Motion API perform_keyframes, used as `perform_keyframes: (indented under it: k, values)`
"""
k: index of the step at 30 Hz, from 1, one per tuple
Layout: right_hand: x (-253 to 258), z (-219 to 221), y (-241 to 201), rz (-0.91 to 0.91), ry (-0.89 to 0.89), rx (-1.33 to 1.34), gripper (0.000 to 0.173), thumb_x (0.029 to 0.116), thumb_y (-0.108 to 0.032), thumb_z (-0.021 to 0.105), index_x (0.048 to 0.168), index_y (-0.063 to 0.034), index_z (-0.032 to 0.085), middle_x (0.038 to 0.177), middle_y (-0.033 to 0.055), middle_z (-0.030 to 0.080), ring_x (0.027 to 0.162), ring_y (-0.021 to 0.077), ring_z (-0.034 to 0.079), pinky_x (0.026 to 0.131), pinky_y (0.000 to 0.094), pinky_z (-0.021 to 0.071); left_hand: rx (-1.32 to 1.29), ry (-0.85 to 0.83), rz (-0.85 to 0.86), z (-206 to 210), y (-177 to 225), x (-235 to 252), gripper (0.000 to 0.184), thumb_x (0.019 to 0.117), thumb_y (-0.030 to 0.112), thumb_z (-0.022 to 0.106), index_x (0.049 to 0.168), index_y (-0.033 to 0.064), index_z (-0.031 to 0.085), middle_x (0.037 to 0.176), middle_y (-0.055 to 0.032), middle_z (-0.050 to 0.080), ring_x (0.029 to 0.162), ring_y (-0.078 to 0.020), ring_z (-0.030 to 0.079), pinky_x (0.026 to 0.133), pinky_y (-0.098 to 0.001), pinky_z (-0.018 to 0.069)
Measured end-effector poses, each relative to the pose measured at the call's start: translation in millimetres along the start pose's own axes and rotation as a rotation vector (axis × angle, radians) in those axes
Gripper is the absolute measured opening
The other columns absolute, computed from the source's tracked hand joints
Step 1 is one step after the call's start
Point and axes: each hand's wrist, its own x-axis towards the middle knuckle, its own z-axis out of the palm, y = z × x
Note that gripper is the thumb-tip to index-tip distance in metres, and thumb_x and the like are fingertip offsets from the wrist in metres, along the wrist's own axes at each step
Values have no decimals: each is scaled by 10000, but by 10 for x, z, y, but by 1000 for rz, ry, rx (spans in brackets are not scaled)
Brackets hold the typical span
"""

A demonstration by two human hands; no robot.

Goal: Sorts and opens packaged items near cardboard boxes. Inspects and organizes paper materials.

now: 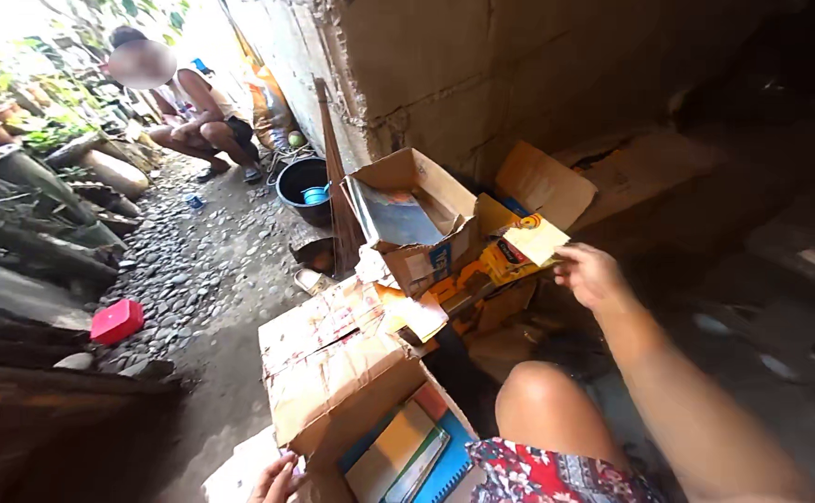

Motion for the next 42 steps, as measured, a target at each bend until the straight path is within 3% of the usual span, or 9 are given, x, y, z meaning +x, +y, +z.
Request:
perform_keyframes:
  k: [6, 11, 15, 17, 22, 24, 27, 33, 42]
  values:
    - [648, 286, 290, 169, 91, -311, 299, 1001, -241, 609, 1231, -52, 580, 908, 52, 539, 677, 122, 461, 596, 301, 406, -113, 138, -24, -61, -50, 133, 263, 1047, 138, 525, 1266, 0, 571, 1128, -141, 650, 835, -183, 662, 658, -345, 548]
    - [659, 301, 339, 124, 74, -624, 562, 1011, -319, 617, 1439, 16, 475, 1307, 238, 566, 1042, 312, 586, 891, 520, 493, -74, 223, 59, -210, 154, 71, 309, 1036, 127, 538, 1311, -13, 554, 1132, -159, 650, 842, -191, 676, 652, -350, 554]
    - [420, 316, 213, -41, -25, -829, 544, 1037, -365, 575, 1458, -39, 469, 1282, 258, 586, 955, 336, 622, 812, 529, 522, -88, 287, 107, -360, 236, -35, 309, 1039, 115, 534, 1317, -19, 552, 1148, -153, 653, 842, -169, 682, 619, -307, 548]
    - [54, 416, -4, -116, -365, -864, 472, 1063, -334, 571, 1438, -66, 472, 1280, 249, 597, 982, 351, 658, 819, 543, 554, -92, 296, 153, -407, 276, -71, 297, 1037, 107, 527, 1306, -15, 559, 1161, -145, 656, 852, -165, 684, 614, -294, 545]
    - [-964, 1235, 82, -79, -1693, -1003, 467, 1021, -268, 575, 1447, -88, 513, 1227, 118, 684, 994, 198, 694, 887, 391, 584, -64, 275, 238, -458, 294, -149, 291, 1007, 97, 526, 1267, -23, 577, 1204, -137, 645, 874, -148, 682, 652, -292, 562]
    - [-1280, 1742, 552, -38, -1845, -1175, 455, 1043, -246, 589, 1443, -39, 520, 1169, 176, 687, 942, 265, 677, 862, 466, 553, -47, 264, 256, -462, 297, -174, 282, 1004, 92, 528, 1257, -23, 581, 1199, -135, 649, 869, -145, 688, 664, -292, 573]
    - [-1525, 2322, 1775, -78, -1714, -1436, 453, 1031, -264, 635, 1370, 31, 582, 1260, 294, 641, 1180, 458, 614, 1048, 647, 434, -37, 274, 276, -478, 290, -211, 268, 1010, 71, 533, 1246, -45, 579, 1163, -139, 659, 814, -123, 680, 654, -265, 565]
    - [-1760, 2037, 4220, 11, -1328, -1549, 643, 937, -222, 717, 1487, 12, 479, 1501, 301, 472, 1401, 466, 453, 1139, 642, 379, -58, 314, 319, -650, 170, -326, 258, 987, 76, 554, 1217, -28, 609, 1108, -113, 689, 809, -127, 684, 657, -265, 569]
    - [-1561, 1436, 4903, -385, -1218, -1770, 992, 824, -303, 830, 1628, -98, 286, 1693, 203, 211, 1575, 403, 141, 1238, 649, 151, -66, 328, 283, -896, 2, -448, 264, 990, 89, 560, 1227, -13, 618, 1141, -97, 685, 895, -135, 701, 743, -281, 601]
